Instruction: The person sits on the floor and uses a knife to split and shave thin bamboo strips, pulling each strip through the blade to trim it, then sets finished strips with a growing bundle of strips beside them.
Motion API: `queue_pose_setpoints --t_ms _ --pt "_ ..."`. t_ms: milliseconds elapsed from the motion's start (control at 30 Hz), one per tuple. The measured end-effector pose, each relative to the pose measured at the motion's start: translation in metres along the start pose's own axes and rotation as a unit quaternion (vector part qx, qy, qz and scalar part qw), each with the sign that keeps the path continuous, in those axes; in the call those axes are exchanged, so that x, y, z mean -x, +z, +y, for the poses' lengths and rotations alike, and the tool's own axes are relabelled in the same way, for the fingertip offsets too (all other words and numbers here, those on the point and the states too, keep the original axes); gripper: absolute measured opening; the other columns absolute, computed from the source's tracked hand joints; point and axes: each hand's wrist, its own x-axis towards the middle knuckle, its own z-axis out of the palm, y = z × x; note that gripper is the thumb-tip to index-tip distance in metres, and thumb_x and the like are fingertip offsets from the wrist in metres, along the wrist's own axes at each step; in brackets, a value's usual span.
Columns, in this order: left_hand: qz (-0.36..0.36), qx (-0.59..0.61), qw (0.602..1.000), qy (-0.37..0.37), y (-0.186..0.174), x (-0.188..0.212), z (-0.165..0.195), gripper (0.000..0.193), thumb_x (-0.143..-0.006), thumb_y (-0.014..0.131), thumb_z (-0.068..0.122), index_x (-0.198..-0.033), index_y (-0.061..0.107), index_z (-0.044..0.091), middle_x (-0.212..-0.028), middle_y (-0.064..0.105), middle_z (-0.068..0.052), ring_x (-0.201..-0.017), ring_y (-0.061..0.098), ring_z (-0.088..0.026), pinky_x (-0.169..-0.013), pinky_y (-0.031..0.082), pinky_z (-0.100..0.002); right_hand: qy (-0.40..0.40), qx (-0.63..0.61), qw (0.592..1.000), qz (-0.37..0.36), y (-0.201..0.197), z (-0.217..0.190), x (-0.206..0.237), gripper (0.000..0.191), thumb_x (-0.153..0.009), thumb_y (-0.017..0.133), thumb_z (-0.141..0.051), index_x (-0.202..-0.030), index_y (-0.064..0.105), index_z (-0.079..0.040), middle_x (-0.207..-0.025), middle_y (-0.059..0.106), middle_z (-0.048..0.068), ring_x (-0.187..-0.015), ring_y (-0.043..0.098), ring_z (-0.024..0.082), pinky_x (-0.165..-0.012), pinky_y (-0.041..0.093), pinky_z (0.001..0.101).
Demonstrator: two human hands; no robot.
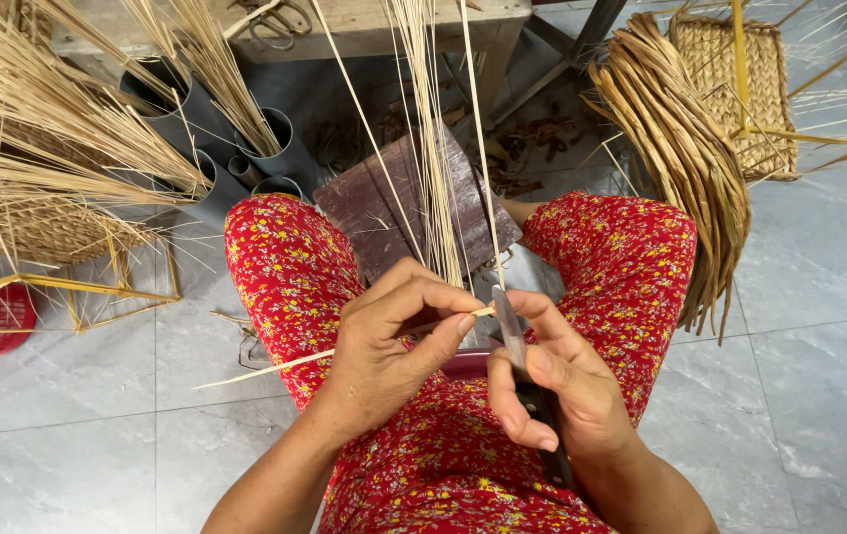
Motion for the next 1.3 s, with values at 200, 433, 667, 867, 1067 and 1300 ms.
queue_pose_setpoints --t_ms 200,433,667,867,1067,1300 --pt "0.026 -0.005 1.000 -0.003 0.008 0.001 -0.006 0.011 -0.094 0.074 0.001 -0.104 0.076 0.004 -0.099 0.065 -0.002 -0.085 0.066 -0.007 -0.073 0.057 -0.021 -0.003 -0.061 0.998 -0.027 -0.001 0.004 -0.003 0.048 -0.109 0.055 -0.025 -0.153 0.038 -0.015 -0.072 0.059 0.019 -0.040 0.040 0.014 -0.037 0.035 0.0255" --pt "0.065 0.043 0.997 0.008 0.019 0.005 -0.015 0.011 -0.095 0.073 -0.002 -0.106 0.072 0.001 -0.102 0.063 -0.003 -0.089 0.066 -0.008 -0.076 0.056 -0.021 -0.004 -0.097 0.994 -0.048 -0.002 0.008 -0.005 0.050 -0.110 0.054 -0.027 -0.156 0.037 -0.019 -0.074 0.059 0.018 -0.042 0.042 0.014 -0.039 0.036 0.0259" --pt "0.114 -0.011 0.991 0.073 0.028 0.008 -0.017 0.012 -0.096 0.073 -0.003 -0.108 0.071 0.002 -0.102 0.063 -0.005 -0.087 0.066 -0.009 -0.072 0.056 -0.022 -0.008 -0.103 0.993 -0.052 0.000 0.011 -0.007 0.049 -0.111 0.054 -0.026 -0.156 0.037 -0.021 -0.076 0.059 0.018 -0.042 0.043 0.015 -0.039 0.037 0.0262" --pt "0.139 -0.098 0.975 0.139 0.027 0.005 -0.014 0.013 -0.095 0.076 -0.001 -0.107 0.072 0.004 -0.099 0.065 -0.004 -0.086 0.065 -0.009 -0.071 0.053 -0.023 0.000 -0.116 0.992 -0.048 0.005 0.007 -0.007 0.049 -0.111 0.053 -0.025 -0.156 0.036 -0.021 -0.075 0.058 0.018 -0.042 0.043 0.014 -0.038 0.037 0.0261" --pt "0.111 -0.022 0.989 0.092 0.026 0.004 -0.011 0.012 -0.096 0.074 -0.001 -0.107 0.073 0.004 -0.097 0.065 -0.004 -0.082 0.065 -0.009 -0.069 0.053 -0.023 -0.006 -0.104 0.994 -0.044 0.010 0.003 -0.006 0.048 -0.110 0.053 -0.025 -0.155 0.036 -0.018 -0.074 0.058 0.018 -0.042 0.042 0.014 -0.038 0.036 0.0258" --pt "0.124 -0.079 0.979 0.140 0.027 0.003 -0.014 0.014 -0.095 0.076 0.000 -0.107 0.072 0.005 -0.098 0.068 -0.005 -0.086 0.068 -0.012 -0.073 0.055 -0.024 -0.016 -0.084 0.996 -0.029 0.010 0.004 -0.007 0.046 -0.111 0.052 -0.024 -0.154 0.037 -0.017 -0.073 0.057 0.017 -0.042 0.041 0.014 -0.040 0.035 0.0272"
